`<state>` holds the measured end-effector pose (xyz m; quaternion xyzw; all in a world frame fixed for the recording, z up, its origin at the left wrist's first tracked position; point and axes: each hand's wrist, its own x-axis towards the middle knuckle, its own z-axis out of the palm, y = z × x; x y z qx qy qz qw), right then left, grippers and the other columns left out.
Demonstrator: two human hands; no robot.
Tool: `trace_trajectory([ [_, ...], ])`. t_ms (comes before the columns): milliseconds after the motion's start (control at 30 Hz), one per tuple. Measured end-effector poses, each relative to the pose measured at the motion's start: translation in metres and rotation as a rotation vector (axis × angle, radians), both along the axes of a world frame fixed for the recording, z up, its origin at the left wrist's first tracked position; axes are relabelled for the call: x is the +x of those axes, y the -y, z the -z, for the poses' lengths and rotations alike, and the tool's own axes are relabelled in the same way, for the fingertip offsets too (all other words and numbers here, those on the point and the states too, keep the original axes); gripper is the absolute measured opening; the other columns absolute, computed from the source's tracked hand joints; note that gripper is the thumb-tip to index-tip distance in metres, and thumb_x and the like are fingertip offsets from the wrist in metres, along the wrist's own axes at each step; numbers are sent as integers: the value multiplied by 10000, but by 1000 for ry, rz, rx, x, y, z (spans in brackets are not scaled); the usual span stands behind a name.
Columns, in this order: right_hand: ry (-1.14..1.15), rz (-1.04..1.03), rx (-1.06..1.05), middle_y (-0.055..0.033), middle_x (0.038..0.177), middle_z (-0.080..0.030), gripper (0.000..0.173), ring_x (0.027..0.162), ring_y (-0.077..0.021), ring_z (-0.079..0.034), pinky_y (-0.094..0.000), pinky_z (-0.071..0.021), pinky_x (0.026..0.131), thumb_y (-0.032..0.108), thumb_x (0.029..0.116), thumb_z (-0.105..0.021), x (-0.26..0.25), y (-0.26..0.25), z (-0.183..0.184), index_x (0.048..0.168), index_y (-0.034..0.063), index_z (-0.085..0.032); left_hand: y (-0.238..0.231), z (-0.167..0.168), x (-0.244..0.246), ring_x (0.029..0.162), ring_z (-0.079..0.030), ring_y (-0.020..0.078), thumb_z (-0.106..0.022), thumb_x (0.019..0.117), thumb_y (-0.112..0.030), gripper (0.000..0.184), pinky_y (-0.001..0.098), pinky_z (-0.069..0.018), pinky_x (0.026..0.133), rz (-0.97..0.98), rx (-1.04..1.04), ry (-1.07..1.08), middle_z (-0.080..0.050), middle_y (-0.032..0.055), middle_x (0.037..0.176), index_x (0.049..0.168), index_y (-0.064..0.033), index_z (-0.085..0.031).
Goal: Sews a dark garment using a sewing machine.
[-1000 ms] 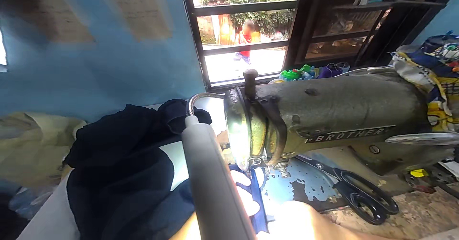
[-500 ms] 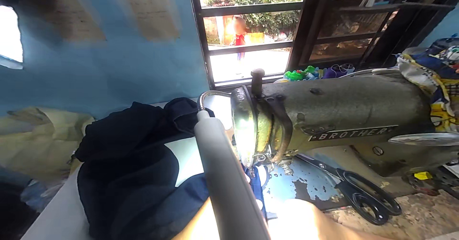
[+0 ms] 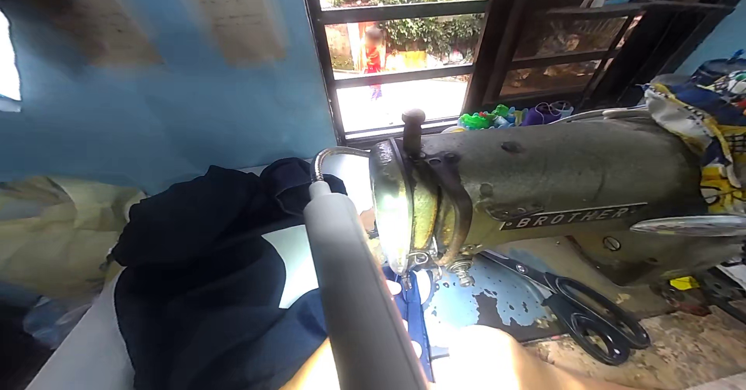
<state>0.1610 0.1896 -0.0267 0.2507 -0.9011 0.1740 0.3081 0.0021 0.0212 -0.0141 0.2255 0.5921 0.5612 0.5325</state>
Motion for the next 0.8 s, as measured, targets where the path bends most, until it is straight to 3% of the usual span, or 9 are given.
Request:
trace_trajectory([
  [233, 24, -16, -27, -97, 671, -620, 248, 680, -258, -630, -357, -510, 657, 185, 1019, -560, 0, 0, 2, 872, 92, -736, 2, 12, -3, 608, -685, 113, -746, 806, 20, 745, 276, -601, 594, 48, 74, -2, -634, -62, 688, 1385, -166, -317],
  [367, 4, -1, -123, -66, 689, -608, 259, 674, -209, -604, -335, -486, 634, 280, 1002, -538, -10, -14, -3, 1011, 118, -740, -6, -16, 14, 570, -648, 53, -729, 784, 59, 650, 219, -570, 572, -57, -36, -91, -619, -95, 669, 1284, -146, -367],
  [433, -16, 18, -154, -71, 841, -689, 206, 828, -181, -664, -288, -544, 750, 264, 978, -599, -20, -27, -1, 1011, 96, -714, -8, -25, 18, 573, -645, 45, -705, 791, 74, 608, 214, -574, 577, -69, -62, -118, -612, -98, 685, 1257, -129, -372],
  [533, 59, -52, -148, -101, 1074, -746, 249, 1082, -197, -684, -300, -519, 973, 281, 998, -613, -27, -33, 6, 1061, 68, -725, -6, -22, 15, 591, -649, 56, -684, 783, 99, 643, 227, -579, 591, -45, -60, -103, -609, -82, 701, 1290, -112, -350],
  [633, 95, -102, -120, -101, 1066, -742, 225, 1084, -210, -680, -319, -522, 972, 222, 1009, -580, -31, -33, 9, 1065, 67, -734, -4, -18, 12, 626, -681, 69, -691, 782, 101, 659, 236, -584, 616, -22, -45, -71, -679, -63, 727, 1289, -137, -345],
  [700, 114, -106, -158, -96, 1060, -743, 207, 1084, -193, -681, -302, -527, 972, 179, 1011, -575, -31, -32, 8, 1057, 67, -742, -2, -16, 11, 630, -676, 70, -681, 814, 85, 649, 234, -576, 623, 3, -31, -69, -679, -52, 732, 1325, -124, -338],
  [800, 124, -115, -199, -104, 1049, -747, 205, 1087, -184, -680, -284, -518, 977, 138, 1015, -558, -31, -31, 7, 1036, 58, -745, -4, -23, 12, 621, -675, 50, -658, 816, 93, 604, 207, -571, 608, 3, -73, -78, -671, -67, 730, 1279, -132, -343],
])
